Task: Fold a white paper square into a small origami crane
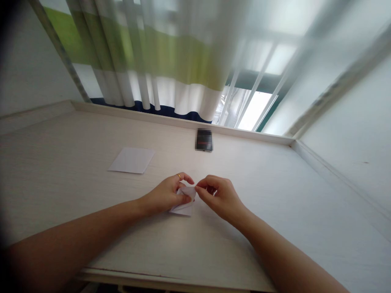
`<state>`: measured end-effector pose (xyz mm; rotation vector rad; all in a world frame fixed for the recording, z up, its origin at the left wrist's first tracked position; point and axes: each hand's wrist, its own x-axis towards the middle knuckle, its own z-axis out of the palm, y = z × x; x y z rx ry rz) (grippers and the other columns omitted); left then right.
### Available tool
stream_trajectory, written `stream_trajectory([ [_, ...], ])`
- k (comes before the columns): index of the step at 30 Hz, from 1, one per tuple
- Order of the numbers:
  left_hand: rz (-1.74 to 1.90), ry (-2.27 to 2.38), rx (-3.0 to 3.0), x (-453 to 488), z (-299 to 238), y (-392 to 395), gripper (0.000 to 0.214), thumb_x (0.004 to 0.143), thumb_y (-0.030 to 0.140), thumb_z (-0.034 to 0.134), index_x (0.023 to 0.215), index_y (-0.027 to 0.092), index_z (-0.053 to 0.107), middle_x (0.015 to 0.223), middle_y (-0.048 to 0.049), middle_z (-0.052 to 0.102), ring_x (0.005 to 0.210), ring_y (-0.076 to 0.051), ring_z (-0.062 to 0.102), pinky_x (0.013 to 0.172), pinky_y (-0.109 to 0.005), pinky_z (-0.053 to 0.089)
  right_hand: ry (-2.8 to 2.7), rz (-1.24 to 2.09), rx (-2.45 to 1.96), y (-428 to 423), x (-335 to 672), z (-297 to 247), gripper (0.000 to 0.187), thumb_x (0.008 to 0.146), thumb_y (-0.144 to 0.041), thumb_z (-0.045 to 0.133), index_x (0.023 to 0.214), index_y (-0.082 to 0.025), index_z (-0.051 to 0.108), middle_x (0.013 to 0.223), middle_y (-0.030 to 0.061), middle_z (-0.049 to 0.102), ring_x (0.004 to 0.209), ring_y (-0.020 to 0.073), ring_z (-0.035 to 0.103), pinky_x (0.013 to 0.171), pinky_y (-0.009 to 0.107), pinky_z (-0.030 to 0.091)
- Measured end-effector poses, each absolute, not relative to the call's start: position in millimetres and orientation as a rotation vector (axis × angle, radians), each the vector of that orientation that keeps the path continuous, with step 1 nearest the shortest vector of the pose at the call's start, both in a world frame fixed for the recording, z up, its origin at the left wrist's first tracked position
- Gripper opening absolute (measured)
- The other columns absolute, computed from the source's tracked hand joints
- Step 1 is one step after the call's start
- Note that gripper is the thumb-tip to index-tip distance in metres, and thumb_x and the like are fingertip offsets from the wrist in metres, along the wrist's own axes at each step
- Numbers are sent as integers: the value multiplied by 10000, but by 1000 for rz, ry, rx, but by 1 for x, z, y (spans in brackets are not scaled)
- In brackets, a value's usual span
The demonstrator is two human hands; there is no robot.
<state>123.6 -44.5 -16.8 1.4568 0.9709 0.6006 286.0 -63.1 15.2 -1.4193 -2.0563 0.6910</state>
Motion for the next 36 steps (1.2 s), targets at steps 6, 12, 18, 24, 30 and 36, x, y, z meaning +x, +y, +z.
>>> stream_trajectory([
  [6, 594, 951, 1436, 124, -15, -45, 335, 608, 106, 551, 917, 169, 438, 590, 54, 509, 491, -79, 471, 440, -167, 320, -2210, 391, -1385, -62, 290, 7, 181, 778, -198, 455, 640, -163, 566, 591, 10, 563, 518, 104, 471, 482, 217, 355],
  [12, 616, 936, 1423, 124, -17, -45, 333, 615, 117, 548, 923, 175, 436, 602, 49, 523, 497, -84, 477, 453, -176, 336, -2308, 126, -1336, -63, 289, -1, 170, 828, -208, 390, 725, -159, 516, 699, 40, 551, 564, 116, 469, 516, 234, 354],
  [18, 656, 963, 1457, 124, -20, -43, 326, 612, 145, 556, 917, 185, 445, 590, 55, 514, 489, -89, 463, 448, -184, 320, -2221, 202, -1355, -66, 287, 3, 190, 831, -257, 400, 708, -166, 511, 657, 21, 526, 532, 103, 442, 490, 219, 332],
  [24, 688, 952, 1466, 124, -23, -43, 330, 624, 160, 563, 932, 181, 446, 577, 60, 498, 490, -82, 443, 460, -181, 315, -2208, 516, -1456, -62, 286, 0, 217, 771, -266, 475, 582, -162, 507, 521, -21, 482, 473, 83, 400, 445, 197, 300],
  [30, 702, 936, 1536, 124, -22, -44, 322, 633, 169, 571, 933, 186, 457, 619, 47, 522, 537, -91, 466, 497, -188, 339, -2159, 537, -1385, -63, 284, 0, 289, 767, -228, 446, 490, -161, 401, 471, -39, 385, 455, 71, 337, 432, 194, 261],
  [36, 725, 925, 1553, 124, -19, -44, 298, 642, 178, 569, 921, 192, 465, 646, 39, 545, 565, -99, 487, 516, -193, 353, -2135, 407, -1412, -65, 281, 0, 282, 765, -245, 457, 502, -165, 392, 475, -37, 401, 450, 72, 331, 440, 201, 262],
])
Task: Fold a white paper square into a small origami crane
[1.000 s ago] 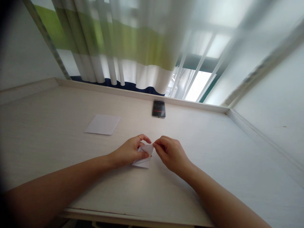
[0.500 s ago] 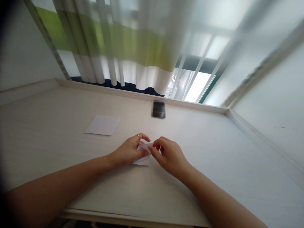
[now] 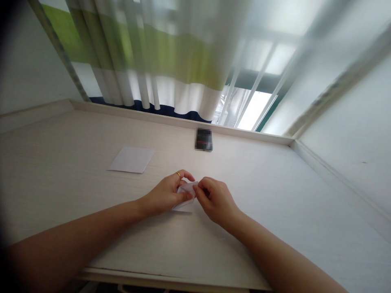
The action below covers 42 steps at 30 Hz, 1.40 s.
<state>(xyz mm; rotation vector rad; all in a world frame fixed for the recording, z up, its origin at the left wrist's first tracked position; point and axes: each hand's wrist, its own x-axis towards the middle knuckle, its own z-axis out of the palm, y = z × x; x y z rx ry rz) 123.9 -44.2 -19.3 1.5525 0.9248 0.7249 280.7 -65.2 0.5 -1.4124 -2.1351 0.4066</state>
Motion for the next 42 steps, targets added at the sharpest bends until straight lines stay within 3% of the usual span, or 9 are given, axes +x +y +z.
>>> stream_trajectory([
  [5, 789, 945, 1521, 122, -23, -42, 293, 664, 221, 570, 929, 195, 449, 655, 31, 562, 573, -113, 510, 532, -213, 371, -2126, 613, -1448, -60, 284, 1, 283, 798, -316, 427, 569, -161, 490, 501, -24, 453, 467, 86, 381, 446, 205, 295],
  [10, 916, 963, 1507, 123, -23, -42, 266, 661, 212, 587, 888, 188, 450, 815, -8, 543, 704, -127, 536, 636, -242, 407, -2121, 830, -1399, -57, 287, 2, 206, 777, -285, 462, 652, -155, 560, 543, -14, 505, 504, 95, 435, 482, 207, 347],
  [24, 934, 945, 1496, 126, -23, -42, 247, 658, 198, 590, 858, 176, 446, 803, 0, 502, 729, -127, 506, 666, -248, 402, -2323, 254, -1402, -66, 281, -2, 213, 802, -213, 412, 601, -172, 468, 569, 1, 512, 492, 98, 426, 479, 217, 311],
  [38, 969, 944, 1511, 126, -25, -41, 217, 668, 170, 573, 855, 177, 463, 789, 0, 539, 739, -136, 522, 682, -259, 416, -2397, 269, -1350, -66, 284, -2, 138, 832, -208, 361, 714, -179, 427, 690, 27, 507, 550, 115, 443, 501, 230, 347],
  [42, 991, 933, 1481, 126, -27, -40, 212, 674, 153, 558, 861, 174, 459, 807, -6, 534, 765, -137, 522, 706, -265, 418, -2356, 332, -1363, -63, 288, -4, 120, 814, -226, 416, 704, -184, 441, 657, 5, 522, 541, 105, 447, 504, 220, 339],
])
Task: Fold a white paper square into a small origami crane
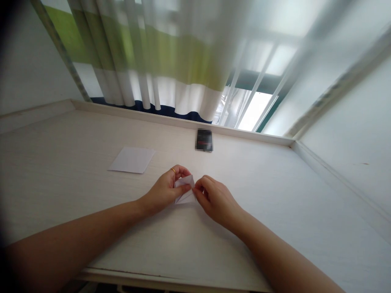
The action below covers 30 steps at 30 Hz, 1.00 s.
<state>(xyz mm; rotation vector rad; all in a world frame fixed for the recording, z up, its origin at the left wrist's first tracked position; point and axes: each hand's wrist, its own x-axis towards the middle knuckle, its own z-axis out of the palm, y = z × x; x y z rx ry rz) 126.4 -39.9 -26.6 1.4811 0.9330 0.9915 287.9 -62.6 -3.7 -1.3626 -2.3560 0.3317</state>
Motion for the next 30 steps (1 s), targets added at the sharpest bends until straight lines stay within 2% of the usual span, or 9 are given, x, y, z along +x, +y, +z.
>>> stream_trajectory([
  [6, 995, 938, 1472, 127, -25, -42, 251, 638, 140, 576, 858, 173, 460, 827, -7, 510, 748, -129, 508, 675, -250, 411, -2391, 297, -1443, -65, 285, -1, 143, 826, -239, 379, 702, -181, 423, 670, 24, 522, 544, 120, 452, 501, 236, 337],
  [12, 924, 851, 1378, 127, -21, -44, 379, 558, 95, 623, 882, 173, 443, 840, 5, 502, 685, -104, 506, 625, -227, 406, -2404, 233, -1454, -65, 285, -2, 135, 820, -215, 362, 696, -183, 405, 663, 26, 504, 544, 126, 445, 498, 239, 325],
  [20, 858, 781, 1215, 126, -22, -42, 396, 562, 88, 631, 896, 168, 435, 827, 3, 527, 674, -101, 532, 618, -230, 423, -2334, 159, -1487, -63, 285, -3, 150, 773, -229, 410, 631, -190, 380, 572, -18, 466, 460, 90, 375, 444, 210, 262],
  [26, 794, 788, 1234, 126, -22, -41, 479, 504, 68, 676, 911, 163, 442, 787, 4, 556, 664, -116, 545, 616, -249, 429, -2339, 145, -1523, -64, 284, -4, 148, 774, -224, 404, 633, -194, 367, 575, -16, 473, 462, 96, 397, 449, 213, 266],
  [30, 780, 755, 1193, 127, -24, -40, 462, 530, 45, 651, 917, 164, 429, 772, 8, 556, 663, -109, 547, 642, -265, 438, -2337, 152, -1509, -64, 283, -4, 124, 786, -220, 383, 665, -192, 381, 612, -5, 491, 478, 100, 417, 459, 215, 282],
])
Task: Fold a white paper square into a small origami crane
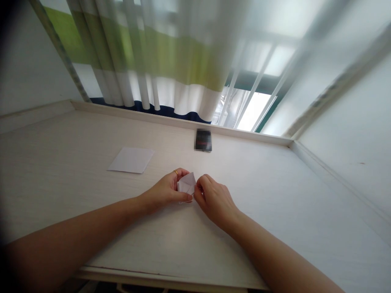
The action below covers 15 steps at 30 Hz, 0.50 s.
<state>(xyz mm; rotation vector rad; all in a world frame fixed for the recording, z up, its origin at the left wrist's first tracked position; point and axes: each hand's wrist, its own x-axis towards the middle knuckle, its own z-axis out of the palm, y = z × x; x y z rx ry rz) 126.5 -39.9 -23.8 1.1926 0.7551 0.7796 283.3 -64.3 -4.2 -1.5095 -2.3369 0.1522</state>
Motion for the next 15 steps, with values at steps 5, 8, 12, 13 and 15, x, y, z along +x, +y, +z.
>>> stream_trajectory([
  [5, 799, 679, 1060, 128, -22, -41, 428, 560, 31, 625, 897, 169, 400, 760, 19, 532, 691, -113, 551, 697, -321, 459, -2336, 135, -1538, -65, 282, -3, 125, 802, -220, 362, 683, -192, 385, 623, 1, 486, 478, 104, 418, 457, 216, 284],
  [8, 800, 662, 1017, 129, -22, -42, 427, 560, 30, 629, 888, 172, 394, 731, 30, 522, 687, -115, 552, 710, -337, 460, -2340, 134, -1540, -65, 283, -3, 120, 809, -218, 352, 698, -190, 390, 641, 8, 496, 487, 108, 433, 462, 217, 291],
  [12, 795, 620, 1006, 128, -23, -42, 430, 548, 24, 636, 878, 171, 403, 734, 29, 523, 694, -116, 547, 728, -341, 451, -2336, 98, -1565, -65, 283, -4, 115, 803, -217, 354, 697, -190, 389, 632, 7, 494, 478, 110, 427, 453, 217, 281],
  [13, 791, 610, 1004, 128, -23, -42, 431, 547, 20, 634, 878, 171, 404, 734, 29, 522, 700, -118, 546, 733, -346, 449, -2333, 90, -1570, -65, 283, -5, 116, 801, -217, 355, 693, -191, 387, 627, 6, 492, 476, 110, 423, 452, 217, 278],
  [15, 782, 592, 997, 128, -23, -42, 430, 546, 9, 624, 879, 172, 405, 740, 27, 521, 712, -124, 541, 740, -357, 446, -2329, 88, -1576, -65, 283, -4, 120, 795, -217, 359, 679, -192, 379, 620, 3, 487, 474, 108, 416, 452, 217, 275],
])
